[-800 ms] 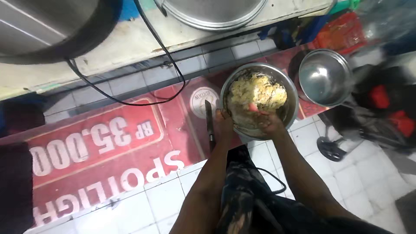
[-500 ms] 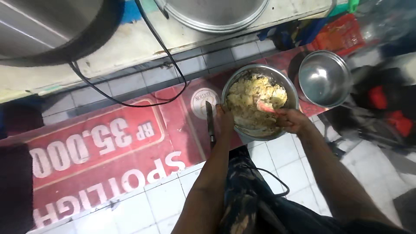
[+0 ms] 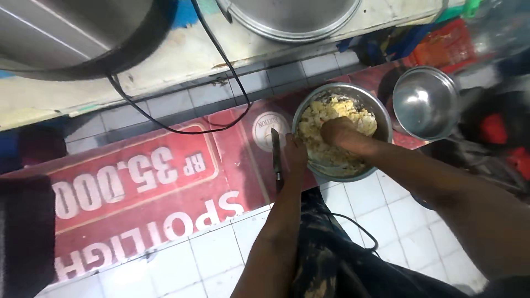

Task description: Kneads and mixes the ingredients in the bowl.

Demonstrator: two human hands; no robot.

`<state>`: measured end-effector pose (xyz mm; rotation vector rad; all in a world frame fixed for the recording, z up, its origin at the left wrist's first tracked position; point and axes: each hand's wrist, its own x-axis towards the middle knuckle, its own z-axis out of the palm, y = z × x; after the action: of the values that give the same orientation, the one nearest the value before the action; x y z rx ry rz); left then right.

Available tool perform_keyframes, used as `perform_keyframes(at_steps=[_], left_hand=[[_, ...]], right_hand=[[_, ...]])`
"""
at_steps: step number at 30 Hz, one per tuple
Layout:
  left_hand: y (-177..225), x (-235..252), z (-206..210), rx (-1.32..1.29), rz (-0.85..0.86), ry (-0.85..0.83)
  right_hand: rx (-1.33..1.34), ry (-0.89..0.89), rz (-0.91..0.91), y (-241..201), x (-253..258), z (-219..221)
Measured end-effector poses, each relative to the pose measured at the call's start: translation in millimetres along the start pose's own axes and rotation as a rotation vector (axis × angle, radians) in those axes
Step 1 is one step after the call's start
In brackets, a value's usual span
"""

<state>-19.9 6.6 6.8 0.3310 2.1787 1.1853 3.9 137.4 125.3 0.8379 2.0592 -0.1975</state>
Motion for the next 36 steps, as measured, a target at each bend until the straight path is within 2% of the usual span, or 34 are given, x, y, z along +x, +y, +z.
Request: perform_keyframes(at_steps=[3, 5, 8, 12, 14, 19, 23, 25, 27, 31, 33, 36], left_hand=[[3, -2, -2, 0.009, -0.022, -0.031], [4, -1, -3, 0.014, -0.030, -0.034], [-1, -2, 0, 0.003, -0.013, -0.015], [-5, -1, 3, -0.030, 0.035, 0.022], [-6, -2, 4, -0.061, 0.040, 0.023], [7, 4, 1, -0.039, -0.023, 0.031], [-2, 0, 3, -0.021, 0.011, 0.026], [-2, 0, 1, -0.019, 0.002, 0.003], [-1, -3, 1, 0.001, -0.013, 0.005], [5, 6, 2, -0.031, -0.004, 0.035], [3, 6, 4, -0.035, 0.005, 0.045], [3, 8, 7, -0.050, -0.004, 0.063]], right_hand=[[0.105, -0.045, -0.004, 23, 18, -9], [0.105, -0.014, -0.004, 17, 23, -10], [-0.055, 0.027, -0.104, -1, 25, -11], [-0.302, 0.030, -0.290, 1, 39, -11], [-0.349, -0.007, -0.331, 1, 30, -8], [-0.329, -0.021, -0.441, 11, 9, 29], [-0.232, -0.028, -0.419, 36, -7, 65], [-0.219, -0.063, -0.330, 44, -21, 53], [-0.240, -0.069, -0.220, 46, -41, 21], [-0.228, 0.068, -0.067, 36, -51, -36], [-0.233, 0.139, -0.086, 23, -30, -41], [-0.200, 0.167, -0.279, 6, 19, -20]])
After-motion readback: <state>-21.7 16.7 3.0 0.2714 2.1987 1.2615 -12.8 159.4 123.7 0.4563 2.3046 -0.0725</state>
